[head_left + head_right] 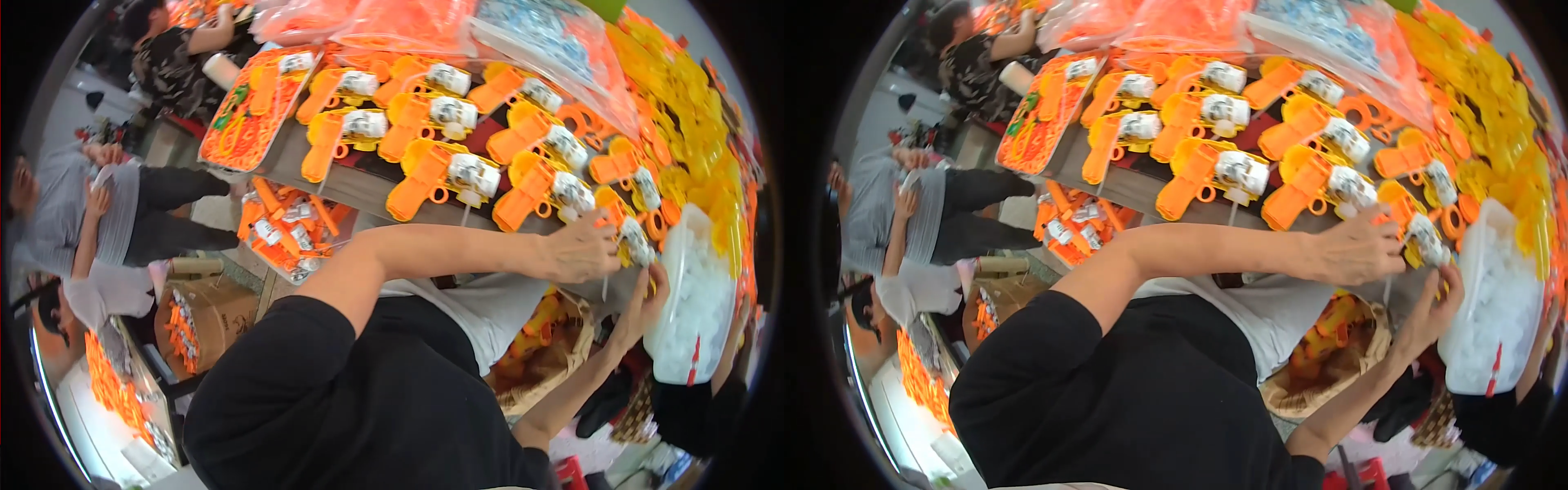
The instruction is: Assembling and packaging plastic toy guns at a factory workstation.
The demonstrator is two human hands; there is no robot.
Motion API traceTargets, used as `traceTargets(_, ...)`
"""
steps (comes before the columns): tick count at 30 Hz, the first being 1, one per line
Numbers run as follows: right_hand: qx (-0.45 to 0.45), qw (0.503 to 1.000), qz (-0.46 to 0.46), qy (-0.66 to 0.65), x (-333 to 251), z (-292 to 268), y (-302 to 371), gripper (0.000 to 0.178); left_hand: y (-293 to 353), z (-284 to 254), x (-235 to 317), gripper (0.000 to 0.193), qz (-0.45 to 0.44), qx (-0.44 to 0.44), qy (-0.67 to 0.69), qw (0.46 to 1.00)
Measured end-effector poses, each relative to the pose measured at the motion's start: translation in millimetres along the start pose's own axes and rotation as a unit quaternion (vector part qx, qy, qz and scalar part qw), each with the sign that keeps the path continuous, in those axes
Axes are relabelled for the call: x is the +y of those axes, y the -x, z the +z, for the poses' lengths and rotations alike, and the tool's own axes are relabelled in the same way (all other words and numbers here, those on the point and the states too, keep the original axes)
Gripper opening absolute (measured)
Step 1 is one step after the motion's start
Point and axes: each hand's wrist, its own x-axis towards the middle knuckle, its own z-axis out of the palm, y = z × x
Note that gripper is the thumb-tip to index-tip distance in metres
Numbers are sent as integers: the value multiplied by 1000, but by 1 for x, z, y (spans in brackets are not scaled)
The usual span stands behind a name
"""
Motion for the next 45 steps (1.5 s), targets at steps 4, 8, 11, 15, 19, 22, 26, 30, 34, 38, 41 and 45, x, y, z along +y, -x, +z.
traceTargets(4, -55, 998, 16, -14, -3, 6, -22, 36, 10, -8, -4, 34, -29, -35, 75, 996)
traceTargets(8, -86, 995, -30, -30, -9, 21, -46, 25, 18, -20, -10, 35, -77, -44, 173, 981)
traceTargets(11, -104, 991, -50, 65, -3, 12, -56, 35, 14, -15, -6, 30, -80, -39, 209, 974)
traceTargets(15, -114, 981, -45, 148, -2, 15, -65, 49, 12, -14, -7, 26, -96, -39, 247, 964)
traceTargets(19, -167, 966, -18, 194, -7, 20, -75, 62, 13, -15, -16, 24, -90, -22, 261, 961)
traceTargets(22, -195, 956, -4, 218, -10, 20, -79, 63, 11, -16, -16, 20, -99, -15, 266, 959)
traceTargets(26, -238, 949, -22, 206, -5, 21, -88, 53, 11, -16, -21, 18, -127, -8, 339, 932)
traceTargets(30, -302, 935, -47, 179, 22, 23, -107, 45, -3, -15, -24, 22, -139, 10, 299, 944)
traceTargets(34, -363, 903, 26, 226, -16, 24, -113, 38, -25, -6, -31, 20, -44, 26, 148, 988)
traceTargets(38, -369, 898, 28, 238, 0, 25, -123, 38, -31, 22, -31, 28, 29, 28, 62, 997)
traceTargets(41, -367, 902, 27, 225, 2, 29, -123, 36, -29, 22, -25, 28, 29, 32, 47, 998)
traceTargets(45, -363, 906, 42, 214, 3, 27, -122, 36, -28, 24, -26, 30, 72, 36, 17, 997)
